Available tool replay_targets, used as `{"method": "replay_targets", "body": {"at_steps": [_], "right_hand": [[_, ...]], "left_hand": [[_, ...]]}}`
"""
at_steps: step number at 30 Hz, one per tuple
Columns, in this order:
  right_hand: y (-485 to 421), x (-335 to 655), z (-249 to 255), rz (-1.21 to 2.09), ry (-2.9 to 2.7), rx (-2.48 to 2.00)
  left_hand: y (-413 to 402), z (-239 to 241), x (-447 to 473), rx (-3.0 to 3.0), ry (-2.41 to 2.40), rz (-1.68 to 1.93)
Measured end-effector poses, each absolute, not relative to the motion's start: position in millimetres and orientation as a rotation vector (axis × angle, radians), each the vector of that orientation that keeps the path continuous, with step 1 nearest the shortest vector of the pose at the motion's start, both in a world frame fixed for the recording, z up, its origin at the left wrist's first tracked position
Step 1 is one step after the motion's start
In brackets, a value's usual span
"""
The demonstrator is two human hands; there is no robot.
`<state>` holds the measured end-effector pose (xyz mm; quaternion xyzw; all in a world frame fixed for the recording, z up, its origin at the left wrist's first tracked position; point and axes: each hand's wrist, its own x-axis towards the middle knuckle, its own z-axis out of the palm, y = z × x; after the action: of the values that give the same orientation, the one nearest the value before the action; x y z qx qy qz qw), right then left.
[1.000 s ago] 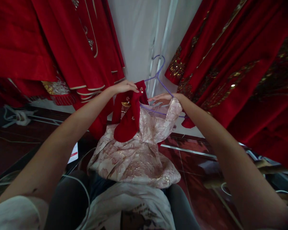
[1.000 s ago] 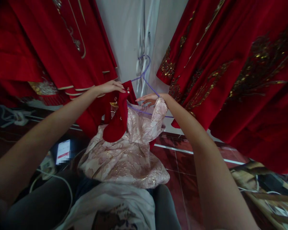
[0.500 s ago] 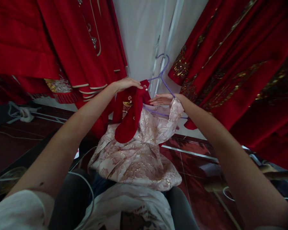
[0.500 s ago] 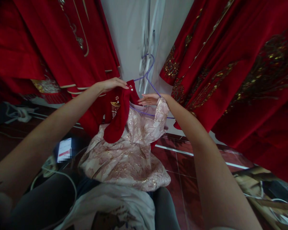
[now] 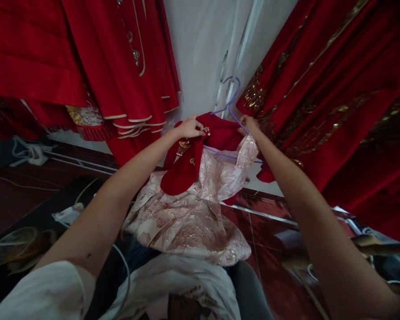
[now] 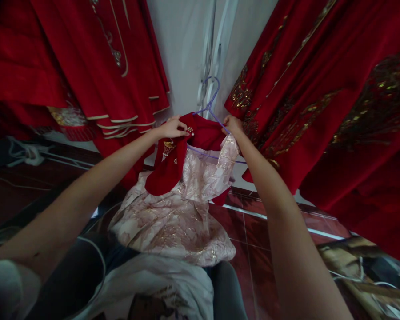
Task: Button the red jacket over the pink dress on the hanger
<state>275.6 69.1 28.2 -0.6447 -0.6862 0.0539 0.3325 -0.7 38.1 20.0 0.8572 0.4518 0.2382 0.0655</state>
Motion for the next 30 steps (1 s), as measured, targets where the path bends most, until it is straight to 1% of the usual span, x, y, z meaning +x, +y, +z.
{"method": "replay_targets", "body": {"at_steps": [5, 10, 13, 16, 19, 21, 23, 25, 26, 30], "right_hand": [[59, 296, 35, -0.041, -1.575, -1.854], [43, 339, 45, -0.069, -1.468, -1.837], [20, 380, 52, -0.159, -1.404, -1.807], [-15, 409, 60, -0.181, -1.486, -1.738], [-51, 418, 65, -0.206, -1.592, -1.833], [-69, 415, 62, -0.072, -1.697, -1.836], [-77, 407, 53, 0.272, -1.768, -1.747], [-75, 393, 36, 0.653, -1.712, -1.637], [-71, 383, 27, 0.755, -1.673, -1.574], [-46, 324, -9, 0.676, -1.639, -1.363]], "left_hand": [[41, 8, -7, 2.673, 1.399, 0.819], [37, 6, -10, 2.681, 1.415, 0.842], [34, 4, -8, 2.674, 1.408, 0.878], [32, 1, -4, 2.691, 1.427, 0.884], [26, -3, 0, 2.731, 1.463, 0.868], [20, -5, 2, 2.731, 1.465, 0.861], [13, -7, 4, 2.701, 1.462, 0.862], [6, -9, 7, 2.654, 1.467, 0.876], [3, -11, 8, 2.630, 1.467, 0.891], [-3, -17, 13, 2.573, 1.432, 0.957]]}}
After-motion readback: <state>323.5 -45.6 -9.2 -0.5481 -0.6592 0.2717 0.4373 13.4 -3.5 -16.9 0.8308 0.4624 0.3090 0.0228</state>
